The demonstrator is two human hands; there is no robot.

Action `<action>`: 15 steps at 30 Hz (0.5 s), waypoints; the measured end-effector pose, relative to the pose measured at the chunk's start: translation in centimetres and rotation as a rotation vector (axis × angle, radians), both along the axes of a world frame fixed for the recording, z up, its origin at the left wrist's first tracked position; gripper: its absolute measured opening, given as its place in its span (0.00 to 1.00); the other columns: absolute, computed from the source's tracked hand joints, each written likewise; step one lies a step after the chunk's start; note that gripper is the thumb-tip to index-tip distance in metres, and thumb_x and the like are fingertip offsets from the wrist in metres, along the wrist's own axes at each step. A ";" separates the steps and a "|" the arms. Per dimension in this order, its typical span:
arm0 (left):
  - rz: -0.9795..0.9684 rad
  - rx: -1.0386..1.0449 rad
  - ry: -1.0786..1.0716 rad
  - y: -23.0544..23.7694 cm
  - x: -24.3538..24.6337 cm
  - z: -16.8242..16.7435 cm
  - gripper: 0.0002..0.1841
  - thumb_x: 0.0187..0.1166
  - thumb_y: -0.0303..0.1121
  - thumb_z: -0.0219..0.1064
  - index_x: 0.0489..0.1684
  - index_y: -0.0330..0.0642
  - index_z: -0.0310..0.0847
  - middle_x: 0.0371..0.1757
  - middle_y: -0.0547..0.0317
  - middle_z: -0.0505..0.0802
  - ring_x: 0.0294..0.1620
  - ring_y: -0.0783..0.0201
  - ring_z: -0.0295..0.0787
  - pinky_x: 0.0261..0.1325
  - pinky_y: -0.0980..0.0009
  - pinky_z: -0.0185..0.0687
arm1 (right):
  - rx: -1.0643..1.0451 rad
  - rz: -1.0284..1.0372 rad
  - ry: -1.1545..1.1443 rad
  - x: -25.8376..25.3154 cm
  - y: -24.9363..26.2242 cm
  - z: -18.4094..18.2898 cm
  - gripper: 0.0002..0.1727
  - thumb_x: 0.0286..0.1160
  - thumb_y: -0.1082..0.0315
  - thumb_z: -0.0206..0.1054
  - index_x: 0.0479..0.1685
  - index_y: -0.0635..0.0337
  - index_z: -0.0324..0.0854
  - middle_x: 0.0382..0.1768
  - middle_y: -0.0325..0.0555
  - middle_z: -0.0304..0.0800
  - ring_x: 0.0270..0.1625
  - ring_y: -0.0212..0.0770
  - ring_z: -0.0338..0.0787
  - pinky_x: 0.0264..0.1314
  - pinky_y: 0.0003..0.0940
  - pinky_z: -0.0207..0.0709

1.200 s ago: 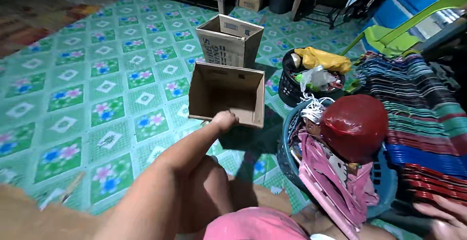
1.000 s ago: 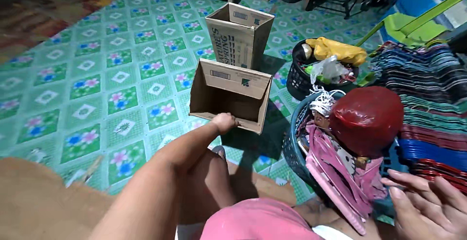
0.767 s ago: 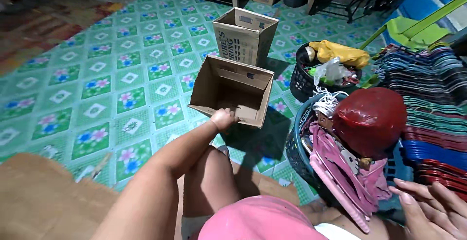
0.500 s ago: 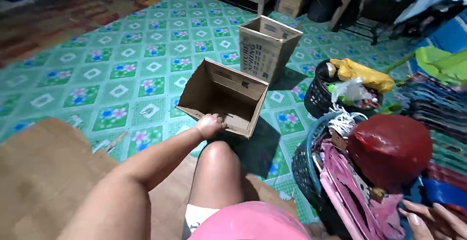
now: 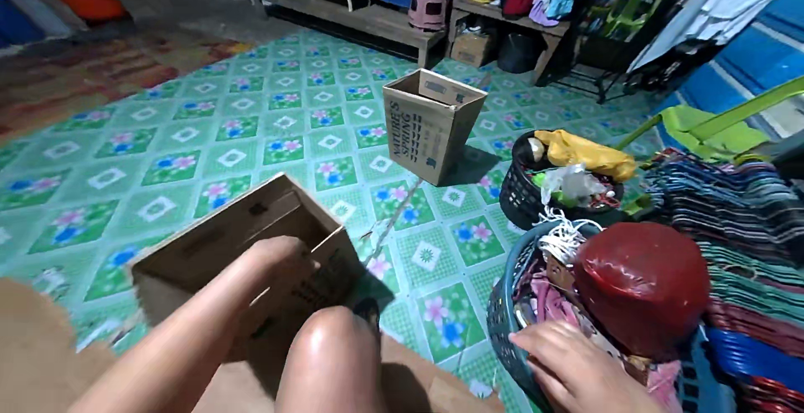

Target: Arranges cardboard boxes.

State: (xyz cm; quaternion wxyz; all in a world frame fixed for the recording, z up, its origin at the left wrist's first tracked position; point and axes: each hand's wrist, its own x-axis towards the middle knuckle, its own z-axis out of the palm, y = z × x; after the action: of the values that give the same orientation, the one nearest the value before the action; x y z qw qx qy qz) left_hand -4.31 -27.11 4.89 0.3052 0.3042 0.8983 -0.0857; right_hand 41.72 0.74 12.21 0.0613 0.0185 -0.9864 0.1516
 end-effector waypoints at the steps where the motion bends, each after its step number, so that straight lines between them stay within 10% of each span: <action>1: -0.012 0.035 0.024 1.8 -0.4 2.2 0.35 0.77 0.67 0.63 0.56 0.41 0.90 0.57 0.34 0.92 0.64 0.31 0.86 0.64 0.25 0.75 | -0.040 -0.022 -0.079 -0.1 0.5 -0.7 0.18 0.77 0.69 0.66 0.65 0.53 0.87 0.56 0.47 0.95 0.63 0.52 0.92 0.68 0.56 0.82; 6: -0.194 0.402 0.190 15.4 -4.5 6.2 0.31 0.81 0.62 0.63 0.71 0.47 0.84 0.67 0.38 0.88 0.69 0.33 0.84 0.67 0.27 0.74 | -0.166 -0.177 -0.634 -2.8 3.1 -5.1 0.24 0.85 0.58 0.64 0.77 0.56 0.80 0.84 0.55 0.72 0.88 0.59 0.67 0.87 0.63 0.59; 10: -0.266 0.560 0.149 29.2 -7.7 4.1 0.32 0.80 0.56 0.68 0.71 0.37 0.82 0.81 0.34 0.76 0.82 0.32 0.70 0.77 0.28 0.66 | -0.295 -0.078 -0.386 -2.4 5.1 -5.7 0.19 0.86 0.60 0.62 0.68 0.58 0.86 0.75 0.53 0.84 0.79 0.57 0.81 0.80 0.62 0.70; 15: -0.172 0.670 0.171 42.9 -10.8 1.2 0.37 0.83 0.51 0.66 0.84 0.31 0.66 0.90 0.30 0.62 0.88 0.28 0.58 0.81 0.28 0.59 | -0.372 -0.494 -0.112 3.0 7.4 -2.6 0.17 0.84 0.66 0.61 0.62 0.67 0.88 0.61 0.58 0.92 0.66 0.57 0.90 0.72 0.56 0.80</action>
State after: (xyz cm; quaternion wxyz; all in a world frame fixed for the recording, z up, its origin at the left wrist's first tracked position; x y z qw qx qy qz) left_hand -15.08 15.81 6.12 0.1040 0.4536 0.8699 0.1635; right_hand 44.74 8.17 9.66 0.0443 -0.2418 -0.9182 0.3107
